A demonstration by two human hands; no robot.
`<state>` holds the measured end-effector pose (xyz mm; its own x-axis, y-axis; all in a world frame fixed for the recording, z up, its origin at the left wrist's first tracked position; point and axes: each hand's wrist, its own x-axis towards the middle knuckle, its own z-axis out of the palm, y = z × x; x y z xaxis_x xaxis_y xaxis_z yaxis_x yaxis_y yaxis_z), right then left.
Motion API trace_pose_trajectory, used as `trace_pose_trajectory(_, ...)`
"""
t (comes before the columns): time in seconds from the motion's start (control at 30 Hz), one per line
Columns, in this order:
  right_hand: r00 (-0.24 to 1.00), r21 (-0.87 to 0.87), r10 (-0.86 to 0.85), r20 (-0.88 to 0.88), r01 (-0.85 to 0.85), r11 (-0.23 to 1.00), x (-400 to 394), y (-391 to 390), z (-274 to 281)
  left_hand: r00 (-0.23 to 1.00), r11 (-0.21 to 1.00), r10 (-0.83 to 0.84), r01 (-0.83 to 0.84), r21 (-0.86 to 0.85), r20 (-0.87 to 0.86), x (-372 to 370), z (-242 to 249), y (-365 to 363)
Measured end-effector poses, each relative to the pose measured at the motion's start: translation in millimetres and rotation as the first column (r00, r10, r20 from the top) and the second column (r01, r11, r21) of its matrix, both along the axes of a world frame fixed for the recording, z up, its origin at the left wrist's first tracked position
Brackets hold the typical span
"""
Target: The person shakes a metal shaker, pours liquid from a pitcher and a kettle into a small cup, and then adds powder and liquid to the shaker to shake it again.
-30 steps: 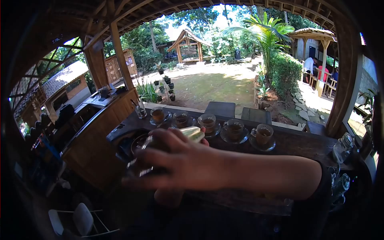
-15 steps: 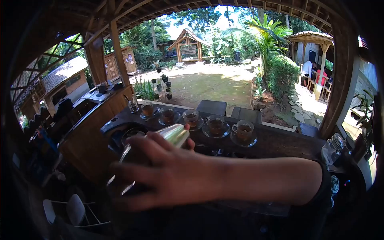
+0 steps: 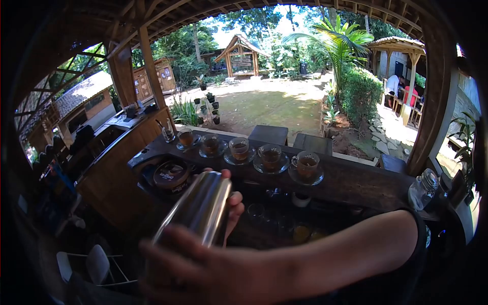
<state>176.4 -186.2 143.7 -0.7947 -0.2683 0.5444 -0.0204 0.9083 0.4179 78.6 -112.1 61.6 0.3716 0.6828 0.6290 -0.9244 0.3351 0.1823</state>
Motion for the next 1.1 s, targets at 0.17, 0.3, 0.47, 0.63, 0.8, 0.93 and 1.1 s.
trace_pose_trajectory(0.17,0.999,0.038,0.023,-0.038,-0.022,0.999,-5,13,13,0.999,0.978,0.010,-0.016,0.209,0.030,-21,10,33)
trace_pose_trajectory(0.3,0.981,-0.110,-0.064,-0.184,0.044,0.993,-19,67,17,0.941,0.979,-0.145,0.090,-0.185,-0.305,-44,39,17)
trace_pose_trajectory(0.47,0.987,0.033,-0.080,-0.141,0.085,0.996,-65,43,0,0.996,0.938,-0.081,0.068,0.341,0.023,-70,15,80)
trace_pose_trajectory(0.63,0.990,-0.089,-0.101,-0.102,0.092,0.992,-54,121,10,0.969,0.988,-0.132,0.113,-0.103,-0.209,-105,10,85)
trace_pose_trajectory(0.8,0.960,-0.307,-0.148,-0.237,0.071,0.949,-53,170,-16,0.961,0.903,-0.235,0.270,0.334,-0.144,-115,-5,142)
trace_pose_trajectory(0.93,0.995,0.111,-0.091,-0.051,0.096,0.989,-67,117,-35,0.932,0.700,-0.331,0.347,0.625,-0.147,-108,-16,191)
trace_pose_trajectory(1.1,0.989,-0.163,-0.078,-0.127,0.056,0.985,-40,178,-48,0.811,0.858,-0.263,-0.051,-0.511,-0.523,-123,-29,162)
